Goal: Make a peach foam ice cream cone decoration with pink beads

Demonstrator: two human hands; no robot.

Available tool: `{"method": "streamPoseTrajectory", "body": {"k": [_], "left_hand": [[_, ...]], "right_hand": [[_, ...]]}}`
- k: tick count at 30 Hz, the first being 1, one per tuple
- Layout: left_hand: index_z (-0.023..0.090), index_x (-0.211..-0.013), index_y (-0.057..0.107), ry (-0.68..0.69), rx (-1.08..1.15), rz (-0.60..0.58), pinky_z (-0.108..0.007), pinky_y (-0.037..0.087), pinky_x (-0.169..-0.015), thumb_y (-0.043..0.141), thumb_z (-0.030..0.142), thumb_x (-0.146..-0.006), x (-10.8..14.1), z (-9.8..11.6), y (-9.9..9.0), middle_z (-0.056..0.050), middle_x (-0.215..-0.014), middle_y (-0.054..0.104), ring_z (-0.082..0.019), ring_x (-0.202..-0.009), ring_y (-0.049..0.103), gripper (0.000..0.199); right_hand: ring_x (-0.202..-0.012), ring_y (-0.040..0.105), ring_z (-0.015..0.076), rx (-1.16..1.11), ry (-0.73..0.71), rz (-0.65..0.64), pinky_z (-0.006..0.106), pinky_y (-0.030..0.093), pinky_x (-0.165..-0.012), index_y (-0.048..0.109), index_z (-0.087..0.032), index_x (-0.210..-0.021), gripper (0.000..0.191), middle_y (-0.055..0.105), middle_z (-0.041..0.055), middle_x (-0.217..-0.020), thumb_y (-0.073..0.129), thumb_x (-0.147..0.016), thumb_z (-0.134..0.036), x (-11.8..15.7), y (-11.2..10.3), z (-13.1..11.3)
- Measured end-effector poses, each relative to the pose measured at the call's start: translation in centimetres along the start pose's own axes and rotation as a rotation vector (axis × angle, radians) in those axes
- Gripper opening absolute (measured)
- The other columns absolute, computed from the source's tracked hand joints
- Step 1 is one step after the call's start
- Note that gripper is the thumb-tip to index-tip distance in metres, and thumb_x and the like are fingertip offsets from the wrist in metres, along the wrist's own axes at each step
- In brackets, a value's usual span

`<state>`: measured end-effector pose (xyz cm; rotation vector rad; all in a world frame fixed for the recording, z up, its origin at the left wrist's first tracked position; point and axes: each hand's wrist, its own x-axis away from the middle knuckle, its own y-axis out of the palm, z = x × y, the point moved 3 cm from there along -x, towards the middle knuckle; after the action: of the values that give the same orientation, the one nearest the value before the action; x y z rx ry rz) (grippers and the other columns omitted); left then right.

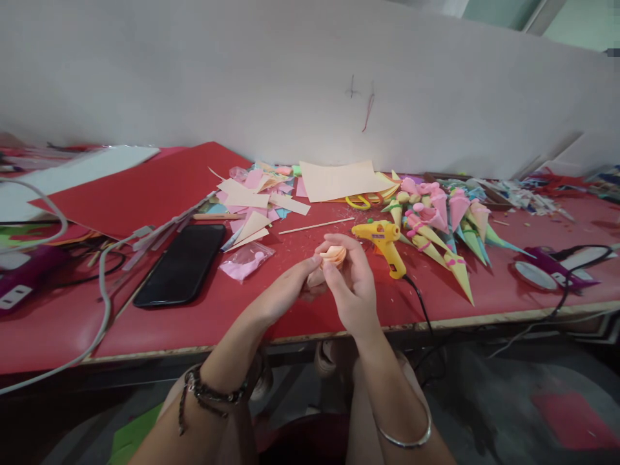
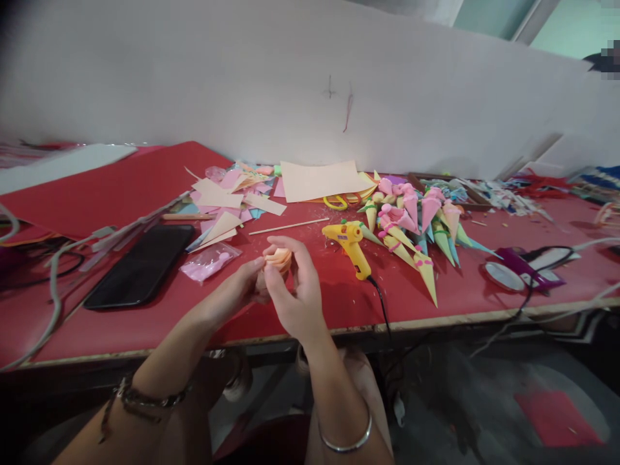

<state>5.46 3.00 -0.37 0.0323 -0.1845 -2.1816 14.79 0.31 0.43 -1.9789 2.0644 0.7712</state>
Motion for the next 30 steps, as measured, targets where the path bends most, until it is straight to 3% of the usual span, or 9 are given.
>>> {"method": "streamPoseTrajectory", "body": {"k": [7,13,20,26,30], "left_hand": [[0.019,-0.054,0.025,0.073,-0.070,-0.033,-0.024,0.017,-0.044,0.037,0.044,-0.079,0.1,0.3,-0.1,0.006,-0.052,0.020,-0.007,-0.047,0.017,0.037],[0.016,-0.083,0.051,0.078,-0.295,-0.015,-0.022,0.035,-0.058,0.050,0.032,-0.073,0.4,1.0,-0.6,0.003,-0.069,0.046,-0.010,-0.062,0.040,0.019],[0.015,-0.120,0.042,0.133,-0.377,-0.078,-0.030,0.043,-0.076,0.049,0.032,-0.076,0.4,1.6,-0.9,-0.006,-0.102,0.058,-0.019,-0.088,0.052,0.048],[0.015,-0.118,0.042,0.207,-0.631,-0.046,-0.031,0.043,-0.071,0.043,0.045,-0.079,0.1,1.8,-1.3,-0.004,-0.087,0.061,-0.020,-0.080,0.055,0.049],[0.015,-0.117,0.041,0.254,-0.771,-0.020,-0.028,0.040,-0.062,0.038,0.055,-0.079,0.1,2.1,-1.1,-0.006,-0.088,0.062,-0.019,-0.072,0.055,0.056]], "right_hand": [[-0.069,0.051,0.0093,-0.118,0.077,-0.006,0.020,0.045,-0.055,0.050,-0.025,-0.098,0.021,0.054,-0.0004,-0.087,0.050,-0.079,-0.018,-0.2,0.4,0.1],[-0.075,0.052,0.0094,-0.100,0.084,0.007,0.021,0.046,-0.064,0.051,-0.024,-0.100,0.026,0.055,0.0001,-0.089,0.051,-0.077,-0.014,-0.6,0.1,0.5],[-0.080,0.053,0.0116,-0.138,0.117,-0.049,0.025,0.046,-0.071,0.050,-0.024,-0.105,0.031,0.057,0.0014,-0.092,0.053,-0.075,-0.017,-1.0,-0.4,0.8],[-0.086,0.053,0.0128,-0.111,0.136,-0.050,0.026,0.045,-0.077,0.052,-0.025,-0.100,0.029,0.055,0.0015,-0.094,0.054,-0.073,-0.016,-1.1,-0.9,1.2],[-0.087,0.052,0.0125,-0.153,0.132,-0.040,0.024,0.045,-0.077,0.054,-0.027,-0.099,0.031,0.054,0.0006,-0.093,0.055,-0.071,-0.013,-1.2,-0.9,1.6]]}}
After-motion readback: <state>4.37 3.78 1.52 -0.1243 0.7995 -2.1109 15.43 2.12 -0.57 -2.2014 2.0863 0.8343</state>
